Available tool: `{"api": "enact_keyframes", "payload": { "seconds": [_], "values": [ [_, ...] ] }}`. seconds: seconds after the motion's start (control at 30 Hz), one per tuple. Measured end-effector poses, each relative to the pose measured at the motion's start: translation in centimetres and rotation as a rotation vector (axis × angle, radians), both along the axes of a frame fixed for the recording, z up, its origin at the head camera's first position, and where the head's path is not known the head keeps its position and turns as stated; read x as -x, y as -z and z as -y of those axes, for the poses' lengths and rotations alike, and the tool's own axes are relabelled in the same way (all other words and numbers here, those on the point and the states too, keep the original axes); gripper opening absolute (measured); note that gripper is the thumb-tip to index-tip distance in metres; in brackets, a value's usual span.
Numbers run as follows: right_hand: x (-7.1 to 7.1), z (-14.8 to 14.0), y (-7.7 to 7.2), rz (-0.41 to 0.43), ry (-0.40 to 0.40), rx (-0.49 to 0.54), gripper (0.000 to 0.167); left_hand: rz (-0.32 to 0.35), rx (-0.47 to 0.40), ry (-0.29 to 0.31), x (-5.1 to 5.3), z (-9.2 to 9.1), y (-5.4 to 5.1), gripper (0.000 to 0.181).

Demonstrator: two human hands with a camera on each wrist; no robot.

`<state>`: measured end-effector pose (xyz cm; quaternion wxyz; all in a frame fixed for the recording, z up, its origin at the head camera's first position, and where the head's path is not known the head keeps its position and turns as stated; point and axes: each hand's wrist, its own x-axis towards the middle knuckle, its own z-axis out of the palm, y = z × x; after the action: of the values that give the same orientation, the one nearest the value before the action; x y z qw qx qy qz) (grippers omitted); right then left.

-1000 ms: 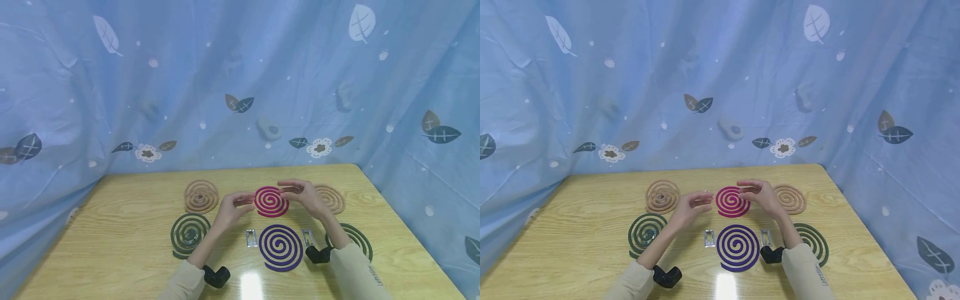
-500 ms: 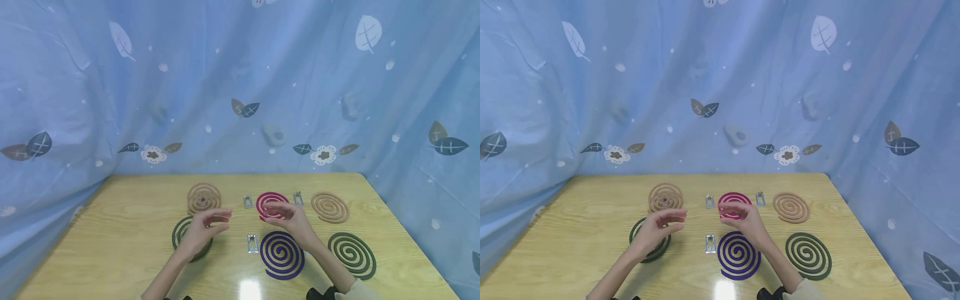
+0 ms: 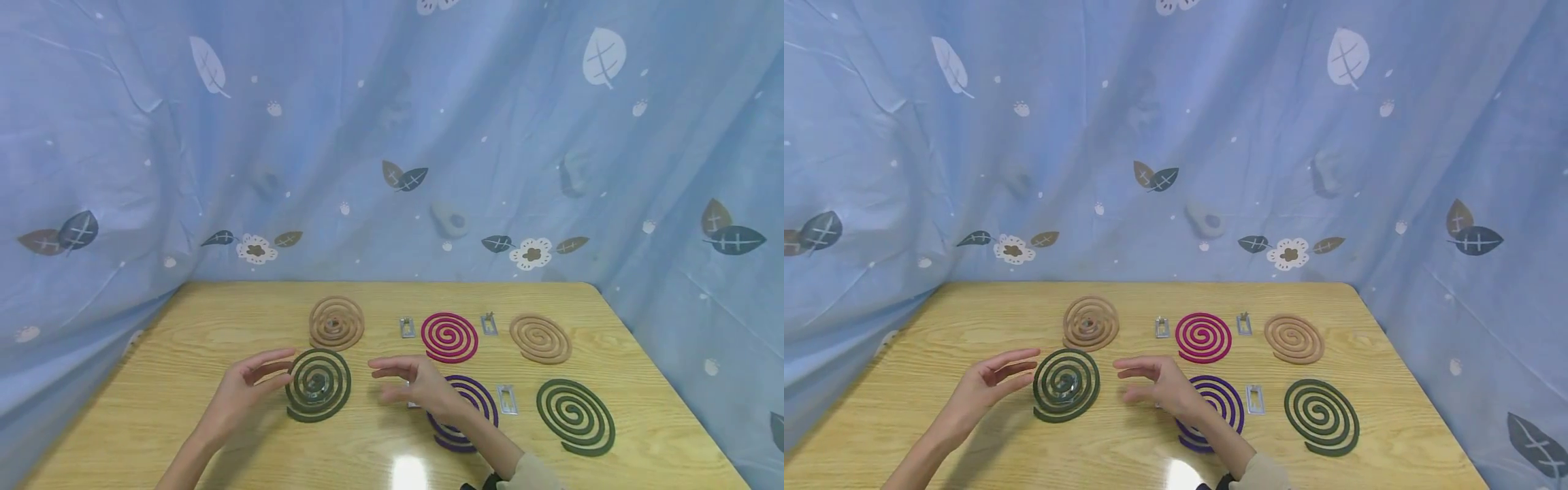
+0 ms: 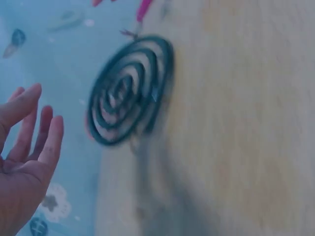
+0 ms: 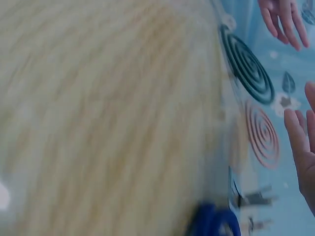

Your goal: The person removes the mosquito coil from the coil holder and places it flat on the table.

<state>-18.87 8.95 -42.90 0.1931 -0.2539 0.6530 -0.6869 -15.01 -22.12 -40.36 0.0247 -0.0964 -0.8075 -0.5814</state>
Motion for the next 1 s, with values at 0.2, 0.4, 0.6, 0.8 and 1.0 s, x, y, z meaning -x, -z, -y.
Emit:
{"api": "enact_keyframes", "payload": {
  "seconds": [0.2, 0.4, 0.6, 0.8, 1.0],
  "values": [
    [0.0, 2.5, 0.9, 0.020, -0.008, 0.012, 0.054, -0.049, 0.020, 0.021, -0.2, 2.0, 1.1, 0.044],
    [-0.5, 5.0, 0.9, 0.037, 0.008, 0.015, 0.059, -0.135, 0.059, 0.097, -0.2, 3.4, 2.0, 0.050],
    [-1.1, 7.0, 0.9, 0.032, 0.048, -0.062, 0.060, -0.127, 0.150, 0.040, -0.9, 3.9, 2.8, 0.061],
    [-0.3, 6.4, 1.0, -0.046, 0.162, -0.130, 0.055, -0.034, 0.068, 0.089, 0.4, 2.3, 3.3, 0.064],
    [0.1, 6.3, 1.5, 0.000, 0.191, -0.102, 0.043, 0.081, 0.005, 0.111, 1.0, 1.5, 3.9, 0.061]
  ]
}}
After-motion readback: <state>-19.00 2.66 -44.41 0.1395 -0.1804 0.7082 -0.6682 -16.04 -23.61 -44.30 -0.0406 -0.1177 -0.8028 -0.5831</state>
